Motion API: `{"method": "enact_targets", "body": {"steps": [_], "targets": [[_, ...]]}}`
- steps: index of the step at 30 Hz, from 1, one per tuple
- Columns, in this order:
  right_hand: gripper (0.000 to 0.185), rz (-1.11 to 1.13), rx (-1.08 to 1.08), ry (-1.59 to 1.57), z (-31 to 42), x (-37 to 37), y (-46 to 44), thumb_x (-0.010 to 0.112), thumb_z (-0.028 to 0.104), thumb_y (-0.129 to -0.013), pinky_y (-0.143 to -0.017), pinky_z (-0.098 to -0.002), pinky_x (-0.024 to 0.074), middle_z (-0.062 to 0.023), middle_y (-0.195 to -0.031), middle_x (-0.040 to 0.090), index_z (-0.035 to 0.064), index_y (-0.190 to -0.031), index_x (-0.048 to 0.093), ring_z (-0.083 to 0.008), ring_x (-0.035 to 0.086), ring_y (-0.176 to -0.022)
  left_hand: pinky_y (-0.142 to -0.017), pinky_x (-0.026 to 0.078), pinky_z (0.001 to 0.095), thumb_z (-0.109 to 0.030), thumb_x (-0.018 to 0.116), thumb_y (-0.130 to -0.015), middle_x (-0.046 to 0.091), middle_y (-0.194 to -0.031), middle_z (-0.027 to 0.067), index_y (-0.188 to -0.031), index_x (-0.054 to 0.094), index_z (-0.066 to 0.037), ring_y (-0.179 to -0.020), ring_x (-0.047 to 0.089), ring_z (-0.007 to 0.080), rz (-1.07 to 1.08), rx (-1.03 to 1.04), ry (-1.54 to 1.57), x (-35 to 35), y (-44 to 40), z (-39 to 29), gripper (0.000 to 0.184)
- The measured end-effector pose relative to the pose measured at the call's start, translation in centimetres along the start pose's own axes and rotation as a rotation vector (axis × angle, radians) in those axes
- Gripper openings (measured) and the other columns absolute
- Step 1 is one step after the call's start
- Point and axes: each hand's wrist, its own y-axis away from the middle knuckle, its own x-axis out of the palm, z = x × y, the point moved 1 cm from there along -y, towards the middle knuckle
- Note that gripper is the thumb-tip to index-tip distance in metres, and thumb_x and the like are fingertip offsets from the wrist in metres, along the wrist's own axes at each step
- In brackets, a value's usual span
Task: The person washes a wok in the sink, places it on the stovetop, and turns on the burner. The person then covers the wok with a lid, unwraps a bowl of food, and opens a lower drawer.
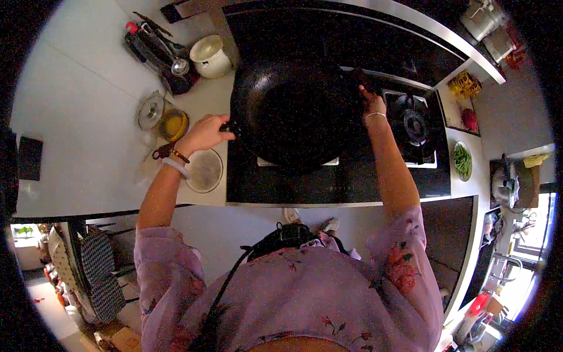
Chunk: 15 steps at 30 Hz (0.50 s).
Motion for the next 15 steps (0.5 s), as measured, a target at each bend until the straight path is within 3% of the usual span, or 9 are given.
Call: {"method": "enact_targets", "body": {"steps": [5, 6, 8, 10, 12, 13, 15], "targets": [[0.046, -0.006, -0.048, -0.06, 0.3, 0.1, -0.4, 0.075, 0.02, -0.079, -0.084, -0.0284, 0.038, -0.0025, -0.106, 0.063, 0.0068, -0.12, 0.059, -0.0166, 0.054, -0.095, -0.093, 0.044, 0.0428, -0.034, 0.07, -0.076, 0.061, -0.11, 0.0256, -0.116, 0.058, 0.004, -0.109, 0.054, 0.0397, -0.024, 0.008, -0.007, 0.7, -0.2, 0.0, 0.056], [0.046, -0.006, -0.05, -0.063, 0.2, 0.1, -0.5, 0.075, 0.02, -0.079, -0.084, -0.0284, 0.038, -0.0025, -0.106, 0.063, 0.0068, -0.12, 0.059, -0.0166, 0.054, -0.095, -0.093, 0.044, 0.0426, -0.034, 0.071, -0.075, 0.061, -0.11, 0.0256, -0.116, 0.058, 0.004, -0.109, 0.054, 0.0398, -0.05, 0.009, -0.002, 0.8, -0.1, -0.1, 0.057], [0.024, 0.022, -0.095, -0.121, 0.1, 0.2, -0.8, 0.065, 0.014, -0.085, -0.068, -0.0349, 0.0477, -0.0056, -0.105, 0.063, 0.0048, -0.107, 0.067, -0.0205, 0.056, -0.085, -0.091, 0.045, 0.0425, -0.032, 0.071, -0.075, 0.062, -0.108, 0.025, -0.114, 0.059, 0.003, -0.105, 0.057, 0.0394, -0.089, 0.023, -0.055, 0.9, 0.1, -0.4, 0.054], [0.025, 0.002, -0.03, -0.063, -0.4, -0.9, -1.6, 0.064, 0.018, -0.086, -0.07, -0.034, 0.0472, -0.0054, -0.105, 0.063, 0.0068, -0.109, 0.066, -0.0196, 0.056, -0.086, -0.089, 0.047, 0.0423, -0.031, 0.071, -0.075, 0.063, -0.106, 0.0243, -0.113, 0.06, 0.003, -0.1, 0.06, 0.0391, -0.127, 0.032, -0.107, 1.4, 0.5, -0.3, 0.052], [0.027, -0.021, 0.032, -0.002, -0.3, -2.0, -0.6, 0.062, 0.021, -0.087, -0.072, -0.0331, 0.0467, -0.0051, -0.105, 0.063, 0.0087, -0.11, 0.065, -0.0188, 0.056, -0.088, -0.089, 0.046, 0.0421, -0.03, 0.071, -0.077, 0.064, -0.106, 0.0214, -0.114, 0.059, 0.002, -0.098, 0.06, 0.0387, -0.428, 0.225, -0.209, 2.1, 0.9, 0.0, 0.05], [0.028, -0.01, 0.037, -0.022, 0.3, -2.4, 2.3, 0.066, 0.022, -0.085, -0.077, -0.0311, 0.0448, -0.0026, -0.1, 0.063, 0.0101, -0.11, 0.063, -0.0167, 0.056, -0.087, -0.089, 0.046, 0.0421, -0.03, 0.071, -0.077, 0.064, -0.106, 0.0214, -0.114, 0.059, 0.002, -0.098, 0.06, 0.0387, -0.429, 0.227, -0.21, 1.7, 1.6, -1.1, 0.05], [0.029, 0.066, 0.017, -0.12, 0.7, -3.6, 8.4, 0.066, 0.024, -0.085, -0.081, -0.0294, 0.0436, 0.0002, -0.093, 0.062, 0.012, -0.111, 0.062, -0.0141, 0.056, -0.087, -0.086, 0.047, 0.0402, -0.021, 0.068, -0.081, 0.061, -0.107, 0.0155, -0.116, 0.056, 0.001, -0.095, 0.059, 0.0332, -0.645, 0.244, -0.086, -0.1, 4.2, -4.2, 0.044]]}}
